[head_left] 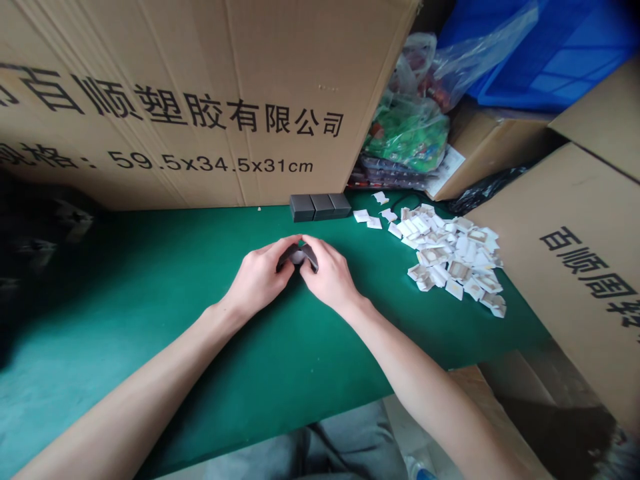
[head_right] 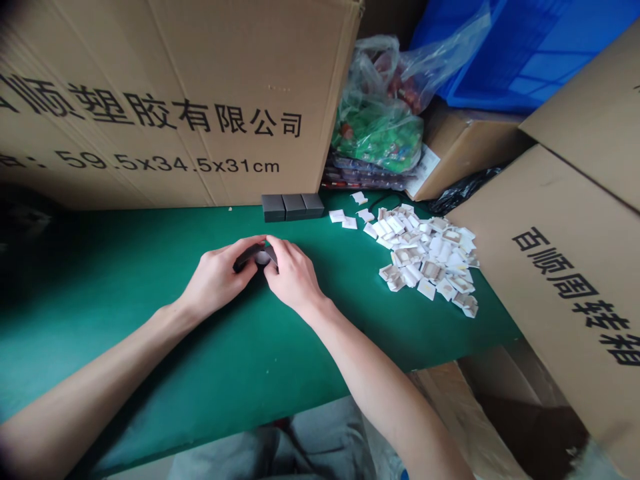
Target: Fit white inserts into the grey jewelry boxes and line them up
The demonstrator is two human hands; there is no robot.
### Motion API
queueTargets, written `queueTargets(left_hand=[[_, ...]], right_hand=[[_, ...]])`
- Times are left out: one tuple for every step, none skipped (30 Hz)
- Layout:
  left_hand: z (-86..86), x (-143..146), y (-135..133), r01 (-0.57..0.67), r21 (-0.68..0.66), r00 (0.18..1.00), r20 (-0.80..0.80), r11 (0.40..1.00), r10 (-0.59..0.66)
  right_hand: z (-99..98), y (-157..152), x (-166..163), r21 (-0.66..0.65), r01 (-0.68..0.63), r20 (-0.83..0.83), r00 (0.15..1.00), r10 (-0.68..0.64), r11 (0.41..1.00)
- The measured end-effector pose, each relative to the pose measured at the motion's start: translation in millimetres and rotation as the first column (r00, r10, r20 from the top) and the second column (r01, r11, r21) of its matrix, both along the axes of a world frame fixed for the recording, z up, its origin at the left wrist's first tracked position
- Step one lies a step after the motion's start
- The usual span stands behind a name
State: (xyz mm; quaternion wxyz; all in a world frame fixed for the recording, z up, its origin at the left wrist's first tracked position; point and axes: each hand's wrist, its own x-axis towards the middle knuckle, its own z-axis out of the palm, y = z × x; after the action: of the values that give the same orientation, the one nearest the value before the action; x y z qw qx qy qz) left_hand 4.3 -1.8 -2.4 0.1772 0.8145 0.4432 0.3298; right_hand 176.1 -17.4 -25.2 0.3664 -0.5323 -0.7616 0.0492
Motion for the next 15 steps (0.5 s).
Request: queueTargets(left_hand=[[-0.3,-0.1,0.0,0.003,-0.003,1.000,-0.002,1.000,-0.003],[-0.7,-0.3,0.1,0.005,-0.005,1.000,-0.004,1.000,-0.005],[-1.3,-0.4,0.2,0.009,-0.005,1.000,-0.007,1.000,-0.009],[-2.0,-0.7,0.4,0.013,-0.004,1.000,-0.008,1.000,-0.013],[-2.7,-0.9,0.7,0.016,-0.002,1.000,-0.008,1.000,-0.016],[-3.6,-1.1,1.1,0.018,0.000,1.000,-0.009,1.000,-0.018],[-4.4,-1.2,1.5,0.021,0.002,1.000,-0.012,1.000,-0.021],[-5.1,-1.3,1.9,0.023,0.004,1.000,-0.016,1.000,-0.023],[-5.8,-1.3,2.2,0.026,0.008,0.999,-0.020,1.000,-0.026],[-6.2,-1.3,2.3,0.027,0.012,0.999,-0.024,1.000,-0.027],[-6.4,-1.2,2.2,0.027,0.018,0.999,-0.028,0.999,-0.027],[-6.2,-1.0,1.8,0.024,0.024,0.999,-0.031,0.999,-0.023],[-5.9,-0.8,1.1,0.016,0.030,0.999,-0.033,0.999,-0.015],[-5.2,-0.6,0.3,0.004,0.035,0.999,-0.036,0.999,-0.003],[-4.5,-0.4,-0.7,-0.011,0.041,0.999,-0.037,0.999,0.012]], right_hand=[[-0.7,0.3,0.2,0.000,0.002,0.001,1.000,-0.002,1.000],[-1.4,0.7,0.5,-0.001,0.003,0.003,1.000,-0.003,1.000],[-2.0,1.0,0.8,-0.003,0.003,0.005,1.000,-0.003,1.000],[-2.5,1.4,1.1,-0.004,0.000,0.008,1.000,0.000,1.000],[-3.0,1.7,1.4,-0.003,-0.003,0.009,1.000,0.003,1.000],[-3.3,2.0,1.7,-0.001,-0.006,0.011,1.000,0.006,1.000],[-3.5,2.3,1.8,0.000,-0.008,0.013,1.000,0.008,1.000],[-3.5,2.5,1.9,0.001,-0.008,0.015,1.000,0.008,1.000],[-3.3,2.6,1.9,0.000,-0.005,0.018,1.000,0.005,1.000],[-3.0,2.7,1.9,-0.001,-0.002,0.019,1.000,0.002,1.000],[-2.5,2.6,1.8,-0.003,0.002,0.019,1.000,-0.002,1.000],[-1.8,2.5,1.8,-0.006,0.005,0.018,1.000,-0.004,1.000],[-1.1,2.2,1.7,-0.007,0.005,0.015,1.000,-0.005,1.000],[-0.2,2.0,1.6,-0.008,0.004,0.012,1.000,-0.004,1.000],[0.7,1.8,1.6,-0.006,0.002,0.009,1.000,-0.002,1.000]])
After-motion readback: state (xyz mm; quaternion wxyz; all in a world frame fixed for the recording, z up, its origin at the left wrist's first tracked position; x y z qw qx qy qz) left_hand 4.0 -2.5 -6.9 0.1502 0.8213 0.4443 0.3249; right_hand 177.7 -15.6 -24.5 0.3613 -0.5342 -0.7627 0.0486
